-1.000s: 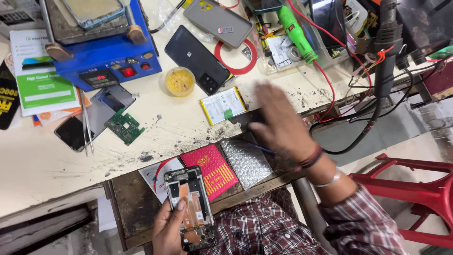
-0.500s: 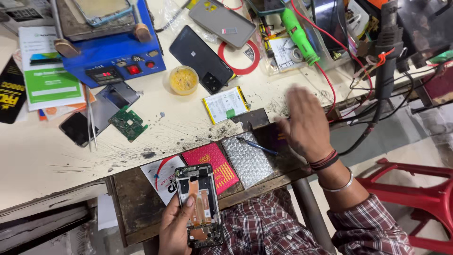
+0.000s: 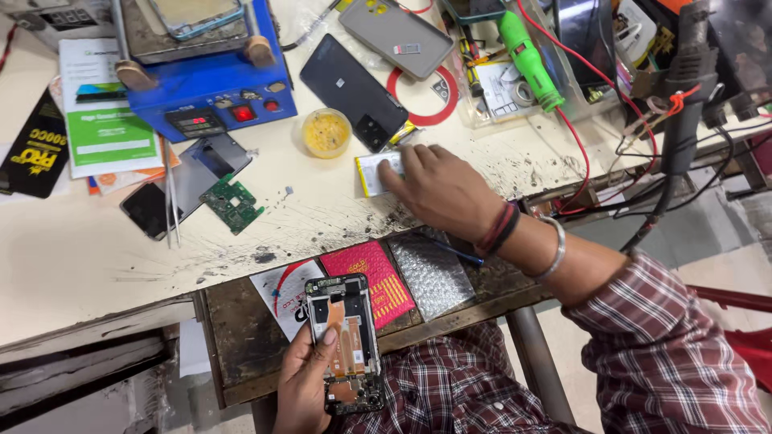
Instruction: The person holds a smartphone at a repair workbench and pries open its back cover, then works on the internal components and detaches the battery from the phone body, setting the battery on the bench.
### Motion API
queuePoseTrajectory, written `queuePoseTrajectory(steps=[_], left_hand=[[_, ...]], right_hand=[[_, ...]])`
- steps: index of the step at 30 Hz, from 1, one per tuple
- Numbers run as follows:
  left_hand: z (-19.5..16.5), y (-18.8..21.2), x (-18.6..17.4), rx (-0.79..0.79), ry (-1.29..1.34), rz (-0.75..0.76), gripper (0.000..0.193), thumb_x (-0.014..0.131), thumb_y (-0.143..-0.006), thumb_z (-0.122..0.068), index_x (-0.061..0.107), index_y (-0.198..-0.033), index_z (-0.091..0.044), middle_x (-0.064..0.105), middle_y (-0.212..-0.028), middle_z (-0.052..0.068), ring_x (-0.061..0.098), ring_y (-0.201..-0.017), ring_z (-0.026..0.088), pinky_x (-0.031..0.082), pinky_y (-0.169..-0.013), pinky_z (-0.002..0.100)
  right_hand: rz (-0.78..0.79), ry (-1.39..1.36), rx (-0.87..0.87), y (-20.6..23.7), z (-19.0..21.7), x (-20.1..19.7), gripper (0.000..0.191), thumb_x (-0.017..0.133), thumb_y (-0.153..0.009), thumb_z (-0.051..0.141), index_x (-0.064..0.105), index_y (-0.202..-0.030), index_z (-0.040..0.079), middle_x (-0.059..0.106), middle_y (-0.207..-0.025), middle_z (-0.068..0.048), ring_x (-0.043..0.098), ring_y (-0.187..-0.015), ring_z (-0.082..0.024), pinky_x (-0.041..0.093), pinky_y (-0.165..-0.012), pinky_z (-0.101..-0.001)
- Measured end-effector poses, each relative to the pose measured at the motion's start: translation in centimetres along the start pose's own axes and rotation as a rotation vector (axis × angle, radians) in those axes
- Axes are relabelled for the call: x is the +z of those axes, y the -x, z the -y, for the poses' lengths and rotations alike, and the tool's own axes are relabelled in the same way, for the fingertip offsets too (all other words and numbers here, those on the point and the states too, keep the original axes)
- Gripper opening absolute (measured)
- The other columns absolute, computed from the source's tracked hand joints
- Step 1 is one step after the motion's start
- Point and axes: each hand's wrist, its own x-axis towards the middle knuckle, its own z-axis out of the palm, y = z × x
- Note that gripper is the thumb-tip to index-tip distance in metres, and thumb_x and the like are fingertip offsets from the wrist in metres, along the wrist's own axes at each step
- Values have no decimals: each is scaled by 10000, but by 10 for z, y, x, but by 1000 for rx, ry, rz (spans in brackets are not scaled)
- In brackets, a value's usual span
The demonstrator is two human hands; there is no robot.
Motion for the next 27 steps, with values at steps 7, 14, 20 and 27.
queuePoseTrajectory(steps=[7,14,20,27], left_hand=[[9,-6,-5,56,-121,2,351,598,-976,-143,670,-1274,30,747,-1110,109,681,-1017,140,525,-901,311],[8,-4,-11,-67,-58,-183,339,618,-959,-154,685,-1250,6,739,-1056,95,669,-994,160,510,-902,366],[14,-7,-10,-31,-109,-103,337,616,-966,-181,693,-1231,13,750,-1045,85,673,-979,149,515,-893,345],[10,-3,-7,-14,-126,-103,332,609,-981,-173,685,-1224,41,747,-1022,103,670,-958,157,521,-873,353]], right_hand=[[-144,-101,185,5,21,-4,167,625,-905,154,565,-1025,55,653,-962,-112,680,-856,-263,552,-722,-400],[-495,-1068,703,120,-6,19,276,673,-992,-8,653,-1266,8,724,-1174,-198,718,-1093,-268,586,-930,-381],[-882,-2024,788,173,-24,29,259,627,-1004,72,673,-1256,36,751,-1150,-154,743,-1056,-300,600,-963,-425],[-237,-622,728,166,-36,-13,343,629,-956,29,694,-1291,58,753,-1156,-165,755,-1022,-292,574,-883,-366]])
